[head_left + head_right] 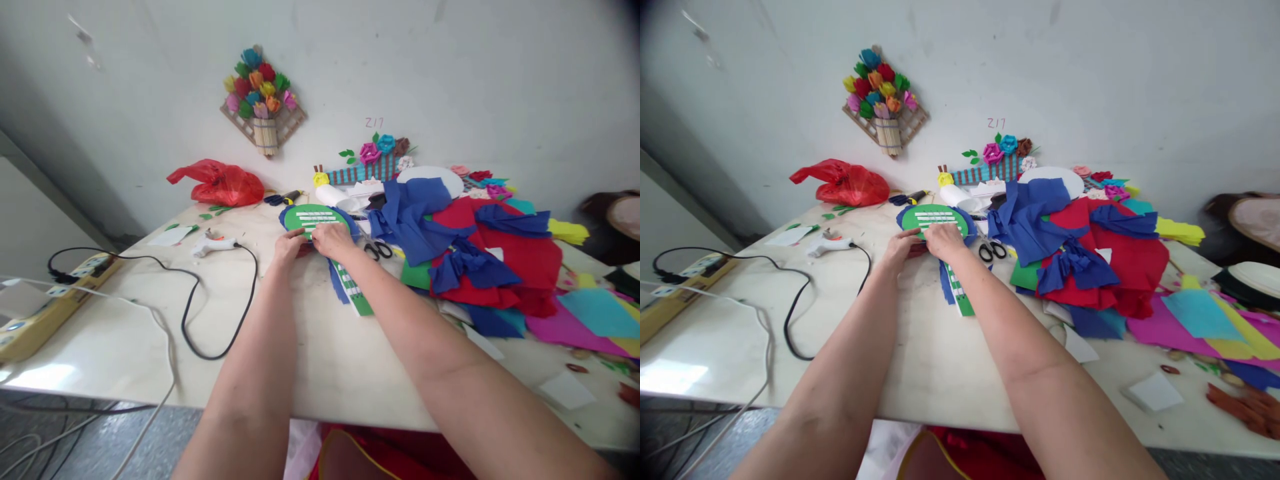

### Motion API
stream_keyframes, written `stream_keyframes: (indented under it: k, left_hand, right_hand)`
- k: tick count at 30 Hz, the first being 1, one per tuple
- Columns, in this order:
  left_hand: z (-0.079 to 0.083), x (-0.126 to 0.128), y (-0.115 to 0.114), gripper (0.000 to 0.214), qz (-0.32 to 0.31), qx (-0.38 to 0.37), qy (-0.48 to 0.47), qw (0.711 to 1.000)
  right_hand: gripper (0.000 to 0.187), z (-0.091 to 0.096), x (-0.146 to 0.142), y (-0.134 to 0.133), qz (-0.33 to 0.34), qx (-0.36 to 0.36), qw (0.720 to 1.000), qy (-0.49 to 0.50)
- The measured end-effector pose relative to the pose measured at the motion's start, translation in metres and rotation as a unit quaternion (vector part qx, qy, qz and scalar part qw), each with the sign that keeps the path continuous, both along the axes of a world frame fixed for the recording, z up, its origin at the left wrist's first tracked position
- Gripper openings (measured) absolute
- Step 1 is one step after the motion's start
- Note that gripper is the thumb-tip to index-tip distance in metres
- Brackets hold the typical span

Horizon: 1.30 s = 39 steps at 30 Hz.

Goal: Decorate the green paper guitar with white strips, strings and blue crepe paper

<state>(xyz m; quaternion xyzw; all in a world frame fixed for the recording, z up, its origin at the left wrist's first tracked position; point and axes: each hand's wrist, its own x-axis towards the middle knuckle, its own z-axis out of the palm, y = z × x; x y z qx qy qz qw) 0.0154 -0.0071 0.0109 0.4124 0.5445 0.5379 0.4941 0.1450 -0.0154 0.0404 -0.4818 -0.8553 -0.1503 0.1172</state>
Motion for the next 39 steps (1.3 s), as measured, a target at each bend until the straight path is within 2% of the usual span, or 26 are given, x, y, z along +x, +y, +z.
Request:
stream_keyframes:
  k: [4, 8, 15, 20, 39]
  left_hand:
    - [0.004, -0.004, -0.001, 0.055, -0.029, -0.013, -0.03, 0.999]
    - [0.003, -0.01, -0.006, 0.066, -0.073, 0.011, -0.041, 0.996]
    - [-0.002, -0.015, -0.011, 0.07, -0.113, 0.045, -0.048, 0.991]
    - [-0.002, -0.012, -0.011, 0.073, -0.098, 0.051, -0.046, 0.993]
    - [0.001, -0.005, -0.011, 0.061, -0.057, 0.047, -0.028, 0.997]
  right_hand:
    - [0.033, -0.001, 0.001, 0.001, -0.002, -0.003, 1.0, 0.016]
    - [0.032, -0.002, 0.001, 0.004, -0.005, -0.008, 0.999, 0.032]
    - [0.032, -0.003, 0.002, 0.005, -0.01, -0.018, 0.999, 0.043]
    - [0.032, -0.003, 0.003, 0.005, -0.006, -0.013, 0.999, 0.039]
    - [0.027, -0.004, 0.005, 0.006, 0.002, -0.02, 0.998, 0.065]
